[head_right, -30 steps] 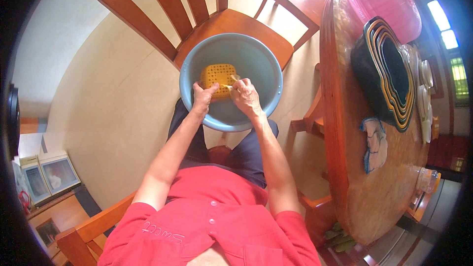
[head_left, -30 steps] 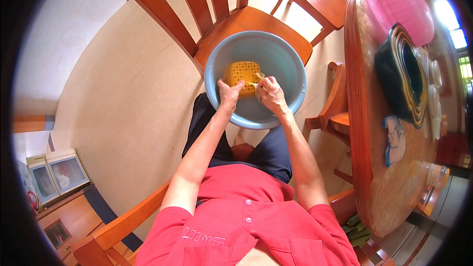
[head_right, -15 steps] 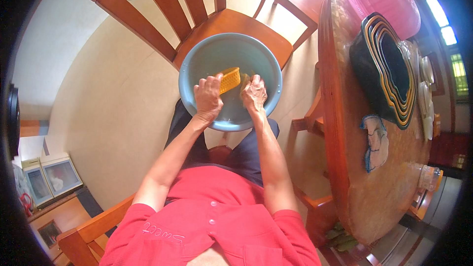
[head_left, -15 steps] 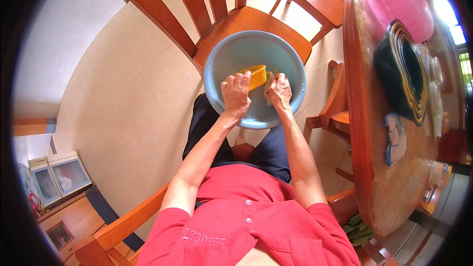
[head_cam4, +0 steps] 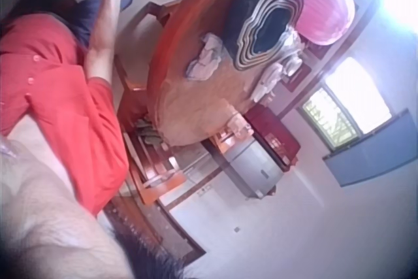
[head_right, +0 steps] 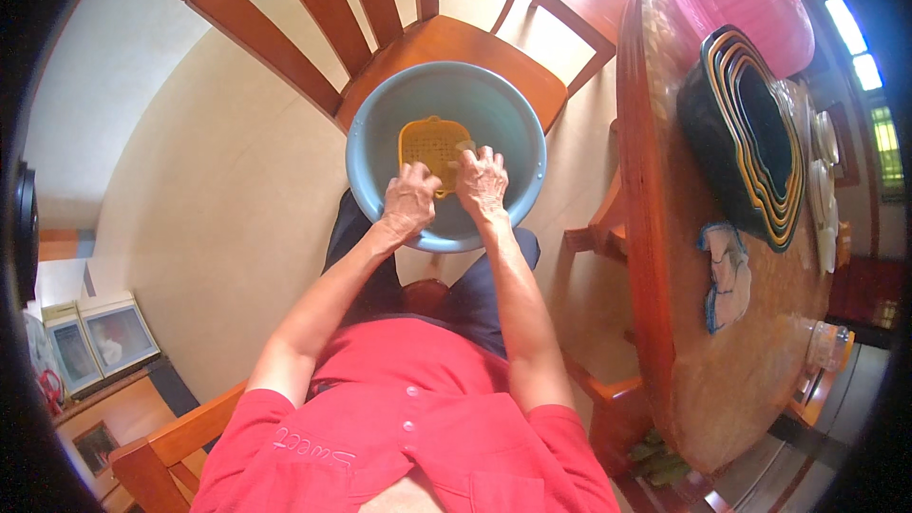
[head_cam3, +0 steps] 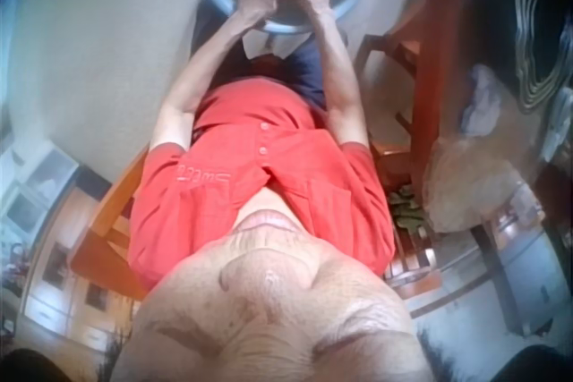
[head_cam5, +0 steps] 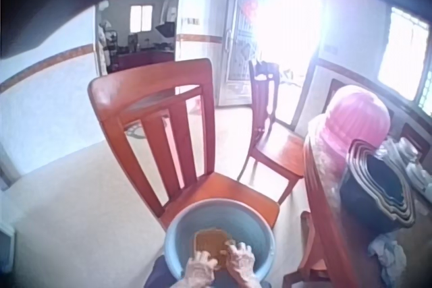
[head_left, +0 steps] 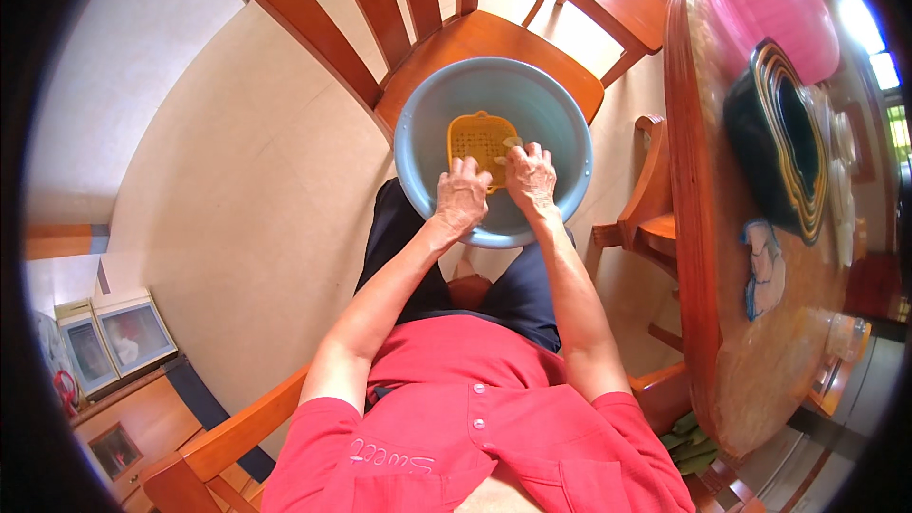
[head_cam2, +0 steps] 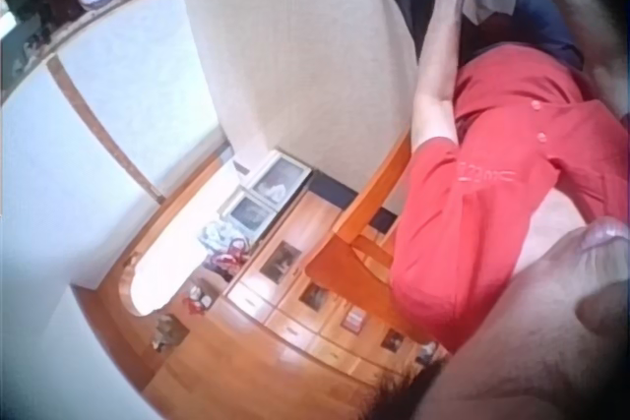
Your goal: The person washes a dark blue plastic container and a yellow plastic strainer in a light blue basin filled with water while seated. They use a cloth to scrub the items, then move to the kitchen sink to rinse the basin and a pink plastic lid under running water.
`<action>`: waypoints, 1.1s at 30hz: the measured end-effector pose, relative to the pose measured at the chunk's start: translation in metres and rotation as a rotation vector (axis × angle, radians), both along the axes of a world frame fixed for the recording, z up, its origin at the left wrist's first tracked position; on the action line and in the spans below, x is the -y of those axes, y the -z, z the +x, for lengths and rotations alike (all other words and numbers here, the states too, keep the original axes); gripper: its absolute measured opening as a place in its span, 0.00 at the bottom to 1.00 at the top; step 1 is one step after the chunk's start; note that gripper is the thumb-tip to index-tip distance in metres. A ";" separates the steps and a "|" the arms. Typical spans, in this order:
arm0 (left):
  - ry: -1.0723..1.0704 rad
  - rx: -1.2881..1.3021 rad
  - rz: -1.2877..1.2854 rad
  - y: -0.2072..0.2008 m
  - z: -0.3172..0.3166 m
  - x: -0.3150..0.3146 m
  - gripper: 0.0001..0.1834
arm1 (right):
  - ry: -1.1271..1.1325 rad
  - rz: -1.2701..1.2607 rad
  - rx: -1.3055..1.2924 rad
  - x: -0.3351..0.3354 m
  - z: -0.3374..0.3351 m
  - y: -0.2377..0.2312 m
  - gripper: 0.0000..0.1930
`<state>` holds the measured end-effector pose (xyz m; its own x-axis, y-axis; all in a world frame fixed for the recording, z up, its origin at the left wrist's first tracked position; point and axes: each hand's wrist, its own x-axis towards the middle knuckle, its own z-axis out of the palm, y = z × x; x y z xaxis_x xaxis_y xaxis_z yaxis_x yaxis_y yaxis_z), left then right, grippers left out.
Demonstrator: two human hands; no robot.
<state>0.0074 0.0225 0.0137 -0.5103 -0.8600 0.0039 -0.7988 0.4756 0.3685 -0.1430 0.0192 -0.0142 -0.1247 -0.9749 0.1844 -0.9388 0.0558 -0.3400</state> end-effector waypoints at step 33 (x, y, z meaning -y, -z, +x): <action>-0.476 -1.163 0.727 0.035 0.004 0.028 0.43 | -0.541 0.153 0.270 -0.004 0.005 -0.003 0.16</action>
